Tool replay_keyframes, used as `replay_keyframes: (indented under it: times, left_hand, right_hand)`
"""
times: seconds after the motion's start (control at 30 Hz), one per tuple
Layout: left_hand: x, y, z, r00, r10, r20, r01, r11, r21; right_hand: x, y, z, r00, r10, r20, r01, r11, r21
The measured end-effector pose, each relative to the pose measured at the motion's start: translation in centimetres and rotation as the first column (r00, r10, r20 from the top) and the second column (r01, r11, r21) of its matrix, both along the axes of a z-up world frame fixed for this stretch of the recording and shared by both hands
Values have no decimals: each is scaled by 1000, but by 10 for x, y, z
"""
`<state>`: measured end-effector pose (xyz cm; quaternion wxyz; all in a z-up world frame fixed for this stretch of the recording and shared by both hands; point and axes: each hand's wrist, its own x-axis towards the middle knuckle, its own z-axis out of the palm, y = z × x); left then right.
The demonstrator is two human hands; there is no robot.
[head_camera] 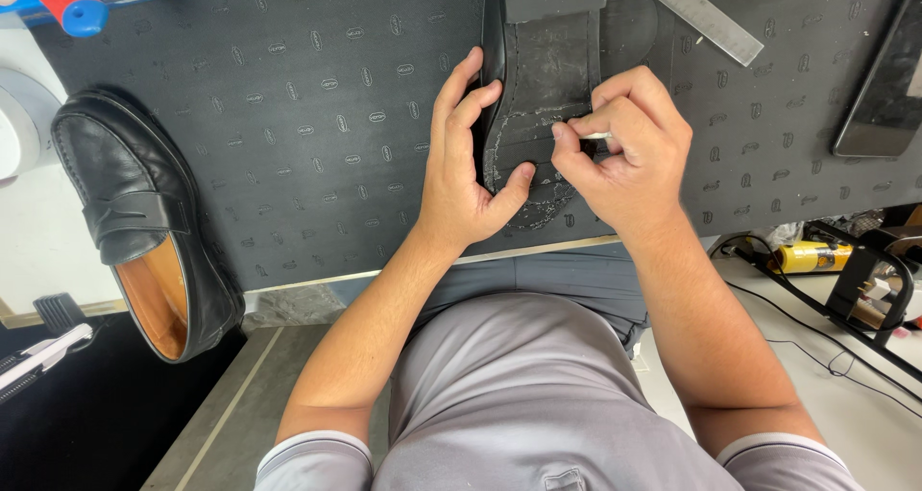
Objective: The person scrapes away old adhesive and material from the sole of a black leather shoe using a small hand tool while holding the shoe on a workbench.
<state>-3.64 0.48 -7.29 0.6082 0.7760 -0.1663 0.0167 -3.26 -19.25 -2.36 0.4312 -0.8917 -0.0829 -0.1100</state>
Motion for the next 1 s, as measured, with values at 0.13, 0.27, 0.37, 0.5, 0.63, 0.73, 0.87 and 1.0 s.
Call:
replay_keyframes:
  times: [0.13,0.27,0.37,0.5,0.63,0.73,0.87,1.0]
  left_hand:
    - [0,1,3,1000,-15,-14,15,1000,0]
    - [-2,6,9,988,-60,-144,44,993,-112]
    - [3,13,10,958,-144,-250,63,950,-306]
    - [25,33,13,882,-361,-302,128,801,-585]
    - [58,55,20,686,-654,-320,408,710,-574]
    - [91,59,29,555,-754,-353,551,650,-523]
    - [125,52,53,559,-712,-425,604,701,-379]
    - [120,49,86,868,-360,-343,382,924,-4]
  right_hand:
    - [-9,-6,5,997,10,-76,1,990,140]
    - [-14,-19,-2,983,53,-174,25,908,419]
    - [-23,-28,-10,973,9,-229,77,928,365]
    - [-25,-35,-18,949,-57,-311,248,743,621]
    - [-23,-44,-14,970,-90,-227,218,743,633]
    - [-23,-53,-10,970,-25,-243,164,807,567]
    - [-24,-58,-14,962,130,-239,14,854,520]
    - [-28,-54,-32,954,66,-291,114,819,563]
